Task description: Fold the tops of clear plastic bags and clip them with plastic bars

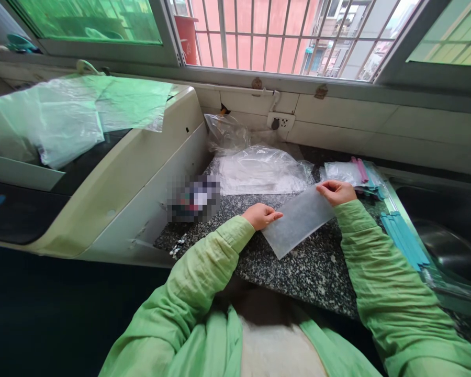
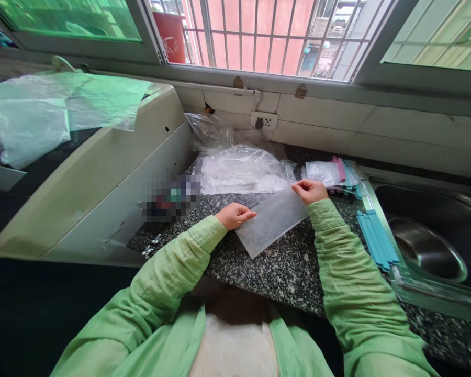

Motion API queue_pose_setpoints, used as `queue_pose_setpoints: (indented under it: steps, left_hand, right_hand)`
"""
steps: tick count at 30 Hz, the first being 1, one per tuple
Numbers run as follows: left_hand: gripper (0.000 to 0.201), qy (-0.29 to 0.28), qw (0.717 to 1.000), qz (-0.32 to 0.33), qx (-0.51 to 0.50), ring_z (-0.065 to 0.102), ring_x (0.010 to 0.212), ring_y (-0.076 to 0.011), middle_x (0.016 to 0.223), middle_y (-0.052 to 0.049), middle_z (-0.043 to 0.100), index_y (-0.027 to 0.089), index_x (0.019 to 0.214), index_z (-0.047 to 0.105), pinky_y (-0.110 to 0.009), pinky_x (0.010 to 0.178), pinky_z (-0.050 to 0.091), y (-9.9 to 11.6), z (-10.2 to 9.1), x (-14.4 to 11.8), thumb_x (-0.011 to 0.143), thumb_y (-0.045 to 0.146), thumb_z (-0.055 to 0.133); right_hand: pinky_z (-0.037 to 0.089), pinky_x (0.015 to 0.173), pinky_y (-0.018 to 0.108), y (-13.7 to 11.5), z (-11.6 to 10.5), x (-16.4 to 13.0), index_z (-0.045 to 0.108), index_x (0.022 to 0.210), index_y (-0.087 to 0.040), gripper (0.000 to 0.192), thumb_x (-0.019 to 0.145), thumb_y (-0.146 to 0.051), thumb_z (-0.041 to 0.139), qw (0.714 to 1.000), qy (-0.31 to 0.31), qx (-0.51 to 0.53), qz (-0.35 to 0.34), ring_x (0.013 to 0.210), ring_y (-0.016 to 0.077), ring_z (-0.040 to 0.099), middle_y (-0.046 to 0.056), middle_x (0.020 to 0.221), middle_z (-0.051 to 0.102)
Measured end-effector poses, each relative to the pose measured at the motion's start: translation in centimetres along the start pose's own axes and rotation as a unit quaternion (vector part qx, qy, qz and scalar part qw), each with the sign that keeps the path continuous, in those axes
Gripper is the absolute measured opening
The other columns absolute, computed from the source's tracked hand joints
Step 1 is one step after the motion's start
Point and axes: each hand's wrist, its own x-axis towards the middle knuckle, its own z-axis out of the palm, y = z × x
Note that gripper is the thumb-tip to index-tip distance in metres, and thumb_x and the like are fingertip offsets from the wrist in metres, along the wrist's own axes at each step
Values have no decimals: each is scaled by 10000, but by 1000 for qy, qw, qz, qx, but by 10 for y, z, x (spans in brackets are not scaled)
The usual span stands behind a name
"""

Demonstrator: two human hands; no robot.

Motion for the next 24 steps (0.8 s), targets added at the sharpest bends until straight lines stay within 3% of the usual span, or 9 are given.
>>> queue_pose_setpoints:
  steps: [10, 18, 24]
  left_hand:
    - [525, 12, 1000, -9, 4, 218, 438, -62, 402, 49, 241, 162, 418, 290, -244, 470, 170, 2, -2, -2, 725, 578, 387]
    - [554, 27, 999, -15, -7, 180, 429, -60, 394, 49, 199, 166, 396, 249, -256, 471, 147, 5, -6, -4, 720, 586, 408]
    - [563, 24, 999, -28, 3, 175, 425, -58, 398, 47, 175, 166, 394, 219, -257, 476, 144, 7, -8, -4, 732, 589, 372]
  right_hand:
    - [382, 526, 281, 4, -2, 0, 583, 618, -182, 191, 690, -359, 587, 999, 43, 4, -6, 525, 144, 469, 49, 564, 579]
    - [396, 552, 276, 5, -4, 0, 609, 656, -155, 200, 701, -347, 575, 999, 42, -7, 9, 558, 149, 497, 78, 627, 610]
    - [405, 520, 272, 6, -5, 1, 624, 643, -166, 269, 684, -424, 562, 998, 54, -36, -8, 530, 149, 504, 44, 577, 595]
